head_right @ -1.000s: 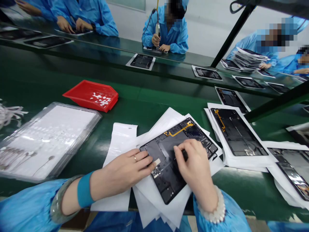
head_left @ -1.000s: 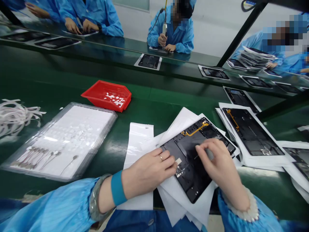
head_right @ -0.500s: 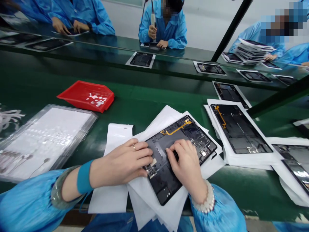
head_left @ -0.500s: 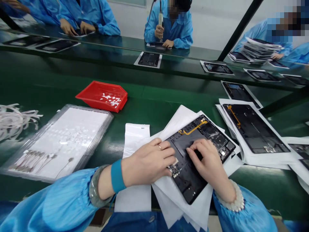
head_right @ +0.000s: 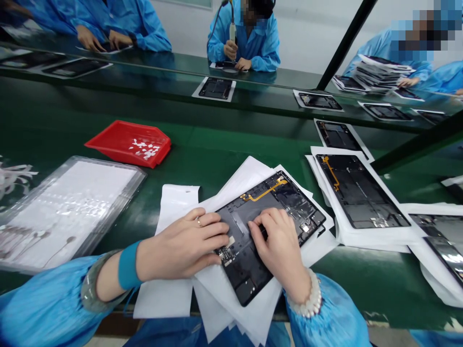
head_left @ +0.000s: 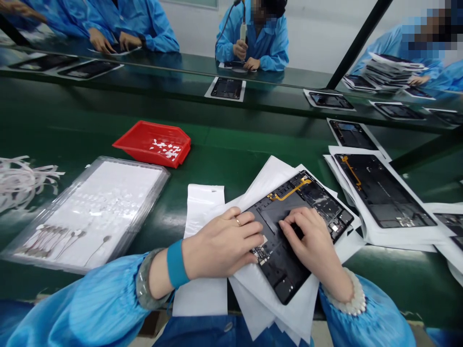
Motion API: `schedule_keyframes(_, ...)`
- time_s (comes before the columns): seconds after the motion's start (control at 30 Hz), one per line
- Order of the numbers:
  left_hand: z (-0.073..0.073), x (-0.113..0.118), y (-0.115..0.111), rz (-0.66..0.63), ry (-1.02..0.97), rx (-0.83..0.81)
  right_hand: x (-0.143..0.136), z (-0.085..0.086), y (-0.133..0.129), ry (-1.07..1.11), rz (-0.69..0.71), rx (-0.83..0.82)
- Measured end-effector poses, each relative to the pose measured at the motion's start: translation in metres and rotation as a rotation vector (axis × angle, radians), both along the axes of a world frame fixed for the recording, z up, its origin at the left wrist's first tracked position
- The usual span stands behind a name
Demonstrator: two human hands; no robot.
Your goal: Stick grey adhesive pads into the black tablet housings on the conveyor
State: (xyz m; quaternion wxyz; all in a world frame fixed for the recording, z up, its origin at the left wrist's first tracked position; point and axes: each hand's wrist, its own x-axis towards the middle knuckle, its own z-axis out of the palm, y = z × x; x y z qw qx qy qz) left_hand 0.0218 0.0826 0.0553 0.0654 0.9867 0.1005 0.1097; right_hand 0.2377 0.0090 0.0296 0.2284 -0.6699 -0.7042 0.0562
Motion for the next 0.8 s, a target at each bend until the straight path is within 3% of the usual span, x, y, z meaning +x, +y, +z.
schedule_keyframes(0.2, -0.006, -0.004, 0.003, 0.02, -0.021, -0.096, -0.002, 0.002, 0.0, 0.011, -0.004, 0.006)
schedule_keyframes(0.33, -0.007, -0.008, 0.005, 0.063, -0.019, -0.03, -0.002, 0.001, 0.0, 0.016, 0.004, 0.021)
schedule_keyframes(0.5, -0.007, -0.004, 0.002, 0.005, 0.019, -0.051, -0.001, 0.0, -0.001, 0.03, -0.002, 0.021)
schedule_keyframes(0.63, -0.001, -0.004, 0.001, 0.095, 0.035, -0.054, -0.003, 0.001, 0.0, 0.06, 0.005, -0.001)
schedule_keyframes(0.7, 0.007, -0.014, -0.004, 0.132, -0.002, -0.086, -0.001, 0.004, -0.001, 0.102, 0.029, -0.017)
schedule_keyframes(0.8, 0.013, -0.047, -0.022, 0.126, -0.006, -0.195, 0.014, 0.017, -0.004, 0.199, 0.104, -0.072)
